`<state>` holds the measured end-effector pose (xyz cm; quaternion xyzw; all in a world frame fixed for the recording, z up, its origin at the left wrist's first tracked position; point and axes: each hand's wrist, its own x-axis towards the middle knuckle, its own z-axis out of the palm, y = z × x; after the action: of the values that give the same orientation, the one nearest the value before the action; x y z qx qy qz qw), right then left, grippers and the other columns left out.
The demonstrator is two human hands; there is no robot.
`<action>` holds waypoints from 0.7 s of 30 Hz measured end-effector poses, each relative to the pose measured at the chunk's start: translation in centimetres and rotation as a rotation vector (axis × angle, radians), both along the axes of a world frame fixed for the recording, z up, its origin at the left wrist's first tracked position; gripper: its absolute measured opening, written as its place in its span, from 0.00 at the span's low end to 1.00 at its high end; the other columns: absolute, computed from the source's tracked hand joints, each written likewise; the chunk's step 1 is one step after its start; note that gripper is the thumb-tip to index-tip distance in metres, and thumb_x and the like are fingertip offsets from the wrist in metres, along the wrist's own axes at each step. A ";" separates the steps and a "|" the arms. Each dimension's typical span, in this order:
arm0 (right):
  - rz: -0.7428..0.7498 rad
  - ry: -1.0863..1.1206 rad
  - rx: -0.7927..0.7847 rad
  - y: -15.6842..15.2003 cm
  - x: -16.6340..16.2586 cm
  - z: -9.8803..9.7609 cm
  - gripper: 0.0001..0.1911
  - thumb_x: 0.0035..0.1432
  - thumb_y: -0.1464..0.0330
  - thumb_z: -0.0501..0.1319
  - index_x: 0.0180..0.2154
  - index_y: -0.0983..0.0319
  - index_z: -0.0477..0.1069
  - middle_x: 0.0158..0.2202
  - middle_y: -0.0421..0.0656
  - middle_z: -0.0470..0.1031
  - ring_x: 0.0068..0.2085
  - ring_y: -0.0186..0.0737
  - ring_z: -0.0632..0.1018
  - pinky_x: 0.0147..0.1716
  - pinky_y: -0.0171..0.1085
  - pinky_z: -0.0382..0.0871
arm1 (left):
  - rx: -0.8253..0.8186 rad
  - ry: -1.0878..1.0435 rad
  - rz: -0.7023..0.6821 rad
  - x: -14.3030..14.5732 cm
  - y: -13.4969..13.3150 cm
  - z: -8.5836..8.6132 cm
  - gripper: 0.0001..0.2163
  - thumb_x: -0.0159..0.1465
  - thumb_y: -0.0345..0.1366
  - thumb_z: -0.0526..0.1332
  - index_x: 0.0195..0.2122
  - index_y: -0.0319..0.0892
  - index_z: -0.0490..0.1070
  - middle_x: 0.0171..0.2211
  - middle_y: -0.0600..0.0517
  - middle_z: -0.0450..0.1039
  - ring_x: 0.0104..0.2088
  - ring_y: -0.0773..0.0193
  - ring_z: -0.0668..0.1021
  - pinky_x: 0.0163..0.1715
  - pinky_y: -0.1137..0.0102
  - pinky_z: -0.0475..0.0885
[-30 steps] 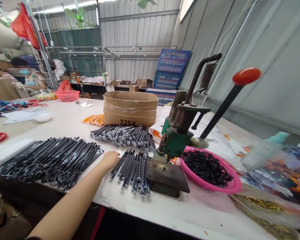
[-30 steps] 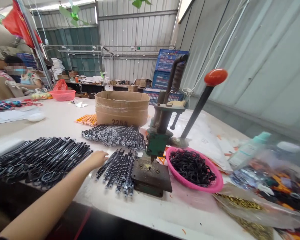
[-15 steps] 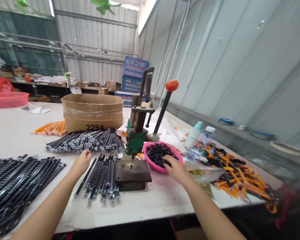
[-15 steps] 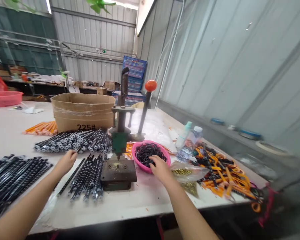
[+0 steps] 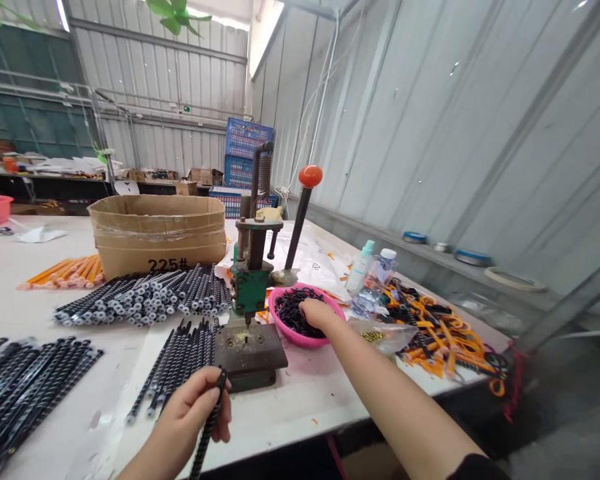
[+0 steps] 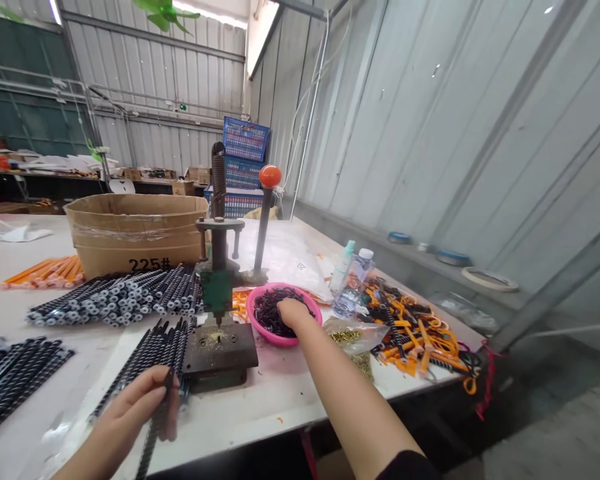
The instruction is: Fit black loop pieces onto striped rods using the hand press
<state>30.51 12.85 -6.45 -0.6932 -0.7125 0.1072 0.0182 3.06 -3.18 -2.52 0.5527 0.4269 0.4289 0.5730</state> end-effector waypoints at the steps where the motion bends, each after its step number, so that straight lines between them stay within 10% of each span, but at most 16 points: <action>1: -0.003 0.020 0.013 0.0 0.2 0.1 0.10 0.53 0.67 0.52 0.34 0.66 0.65 0.38 0.43 0.68 0.39 0.35 0.69 0.40 0.42 0.63 | 0.001 -0.002 -0.009 0.3 -0.2 -0.3 0.09 0.51 0.43 0.53 0.23 0.43 0.62 0.14 0.57 0.65 0.16 0.68 0.68 0.18 0.72 0.63; 12: -0.153 0.532 0.431 -4.7 -0.1 3.5 0.08 0.49 0.71 0.52 0.32 0.65 0.66 0.32 0.44 0.72 0.34 0.36 0.72 0.35 0.37 0.66 | -0.045 -0.045 0.077 4.0 -0.3 -1.6 0.09 0.49 0.41 0.55 0.22 0.40 0.65 0.11 0.57 0.64 0.15 0.69 0.69 0.18 0.74 0.63; 21: 0.418 1.023 0.728 -17.4 -8.6 0.5 0.07 0.45 0.78 0.56 0.28 0.60 0.64 0.26 0.39 0.69 0.29 0.31 0.72 0.29 0.30 0.68 | -0.152 -0.257 0.110 6.5 0.1 -3.6 0.15 0.46 0.43 0.59 0.31 0.41 0.60 0.13 0.62 0.64 0.06 0.75 0.62 0.05 0.80 0.53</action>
<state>21.89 -4.58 -5.93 -0.3515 -0.7244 0.1763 0.5662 9.60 -3.07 -6.16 0.4243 0.4109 0.4932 0.6387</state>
